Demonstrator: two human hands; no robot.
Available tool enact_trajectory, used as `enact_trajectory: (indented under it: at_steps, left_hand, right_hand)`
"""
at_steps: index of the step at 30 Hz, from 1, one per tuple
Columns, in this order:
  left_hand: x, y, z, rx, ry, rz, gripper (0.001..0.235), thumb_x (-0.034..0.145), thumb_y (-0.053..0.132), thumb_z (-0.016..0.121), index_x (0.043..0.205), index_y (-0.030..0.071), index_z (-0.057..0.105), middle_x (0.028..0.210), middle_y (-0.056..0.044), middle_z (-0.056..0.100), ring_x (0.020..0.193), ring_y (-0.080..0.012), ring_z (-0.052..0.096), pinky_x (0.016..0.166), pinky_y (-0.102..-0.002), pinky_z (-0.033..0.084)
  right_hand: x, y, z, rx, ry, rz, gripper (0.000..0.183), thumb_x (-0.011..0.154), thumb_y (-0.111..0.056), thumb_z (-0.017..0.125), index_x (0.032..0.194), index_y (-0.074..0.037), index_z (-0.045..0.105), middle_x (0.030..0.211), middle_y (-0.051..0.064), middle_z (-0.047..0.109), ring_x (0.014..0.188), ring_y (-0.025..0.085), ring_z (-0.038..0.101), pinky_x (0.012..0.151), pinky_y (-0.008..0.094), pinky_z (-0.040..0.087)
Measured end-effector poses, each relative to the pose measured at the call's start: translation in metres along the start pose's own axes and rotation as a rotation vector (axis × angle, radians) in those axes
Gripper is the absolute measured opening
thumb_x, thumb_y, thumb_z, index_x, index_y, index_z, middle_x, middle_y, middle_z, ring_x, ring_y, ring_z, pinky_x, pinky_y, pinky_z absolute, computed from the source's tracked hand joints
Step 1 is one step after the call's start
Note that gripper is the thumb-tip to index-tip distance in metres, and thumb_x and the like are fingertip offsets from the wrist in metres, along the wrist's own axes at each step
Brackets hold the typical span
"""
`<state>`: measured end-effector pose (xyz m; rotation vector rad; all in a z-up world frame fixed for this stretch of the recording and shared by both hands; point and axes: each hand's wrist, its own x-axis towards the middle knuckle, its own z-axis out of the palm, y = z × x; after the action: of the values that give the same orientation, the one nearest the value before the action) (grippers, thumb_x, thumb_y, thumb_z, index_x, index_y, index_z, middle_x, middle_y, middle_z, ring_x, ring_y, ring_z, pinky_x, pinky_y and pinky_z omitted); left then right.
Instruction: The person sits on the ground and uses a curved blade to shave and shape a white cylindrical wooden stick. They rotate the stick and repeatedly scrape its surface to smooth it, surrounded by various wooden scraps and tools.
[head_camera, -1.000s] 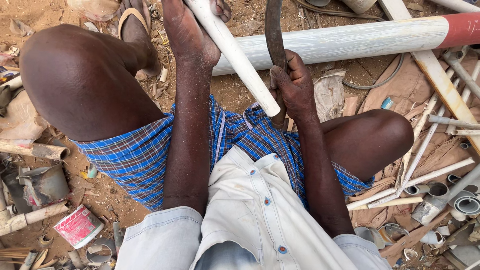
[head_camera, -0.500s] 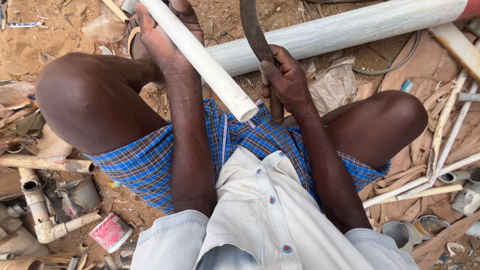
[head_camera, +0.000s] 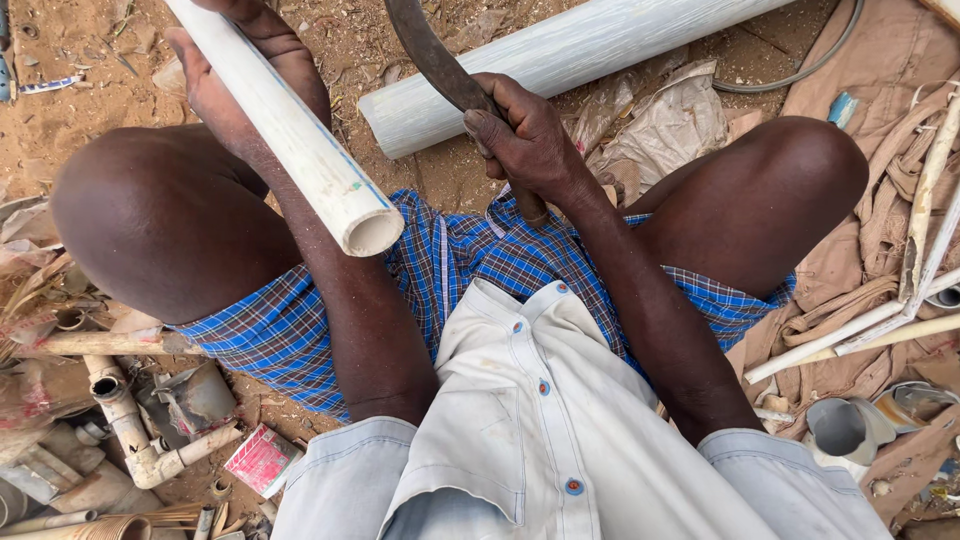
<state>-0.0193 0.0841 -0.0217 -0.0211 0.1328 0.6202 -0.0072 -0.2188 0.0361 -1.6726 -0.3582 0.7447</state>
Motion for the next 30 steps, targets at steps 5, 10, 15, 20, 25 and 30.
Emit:
enact_trajectory:
  at_steps: [5, 10, 15, 20, 25, 30]
  left_hand:
    - [0.001, 0.008, -0.002, 0.023, -0.067, -0.023, 0.045, 0.111, 0.038, 0.037, 0.119, -0.004, 0.054, 0.104, -0.015, 0.066, 0.094, -0.0231, 0.071, 0.086, -0.028, 0.065]
    - [-0.002, -0.002, -0.005, 0.087, -0.158, -0.089, 0.040, 0.111, 0.041, 0.047, 0.119, 0.003, 0.058, 0.101, -0.010, 0.066, 0.089, -0.0192, 0.068, 0.084, -0.029, 0.062]
    - [-0.014, -0.026, -0.001, 0.220, -0.186, 0.012, 0.036, 0.109, 0.036, 0.063, 0.126, 0.005, 0.058, 0.108, -0.007, 0.065, 0.103, -0.0215, 0.065, 0.095, -0.043, 0.058]
    - [-0.017, -0.047, -0.003, 0.286, 0.071, 0.036, 0.044, 0.105, 0.027, 0.069, 0.139, 0.005, 0.051, 0.129, -0.009, 0.060, 0.126, -0.0244, 0.061, 0.119, -0.050, 0.051]
    - [-0.018, -0.051, -0.001, 0.295, -0.008, 0.019, 0.042, 0.102, 0.031, 0.069, 0.132, 0.006, 0.052, 0.124, -0.012, 0.063, 0.122, -0.0306, 0.064, 0.112, -0.061, 0.055]
    - [-0.022, -0.046, 0.008, 0.272, -0.121, -0.030, 0.037, 0.108, 0.034, 0.066, 0.130, 0.006, 0.058, 0.126, -0.011, 0.066, 0.122, -0.0291, 0.064, 0.110, -0.054, 0.057]
  right_hand:
    - [0.005, 0.005, 0.005, 0.016, -0.034, 0.020, 0.050, 0.109, -0.032, 0.062, 0.148, -0.002, 0.053, 0.075, -0.002, 0.057, 0.060, 0.004, 0.058, 0.053, 0.025, 0.053]
    - [0.006, 0.010, 0.005, -0.133, -0.012, -0.310, 0.036, 0.116, -0.020, 0.059, 0.146, -0.001, 0.051, 0.100, 0.006, 0.066, 0.088, 0.013, 0.066, 0.073, 0.032, 0.059]
    - [0.006, 0.000, -0.009, 0.005, 0.128, 0.021, 0.040, 0.109, -0.017, 0.062, 0.145, -0.004, 0.052, 0.085, 0.002, 0.061, 0.065, 0.006, 0.062, 0.053, 0.026, 0.056]
    - [0.004, -0.005, -0.025, 0.301, 0.230, -0.083, 0.040, 0.109, -0.012, 0.067, 0.144, -0.002, 0.051, 0.089, 0.002, 0.062, 0.069, 0.007, 0.060, 0.056, 0.027, 0.058]
    - [0.005, 0.001, -0.025, 0.363, 0.253, -0.084, 0.043, 0.108, -0.012, 0.068, 0.146, -0.002, 0.051, 0.089, 0.003, 0.060, 0.069, 0.008, 0.058, 0.056, 0.028, 0.057]
    - [0.006, 0.007, -0.024, 0.519, 0.269, -0.054, 0.031, 0.105, -0.010, 0.062, 0.135, -0.005, 0.054, 0.078, 0.003, 0.056, 0.060, 0.012, 0.059, 0.053, 0.030, 0.055]
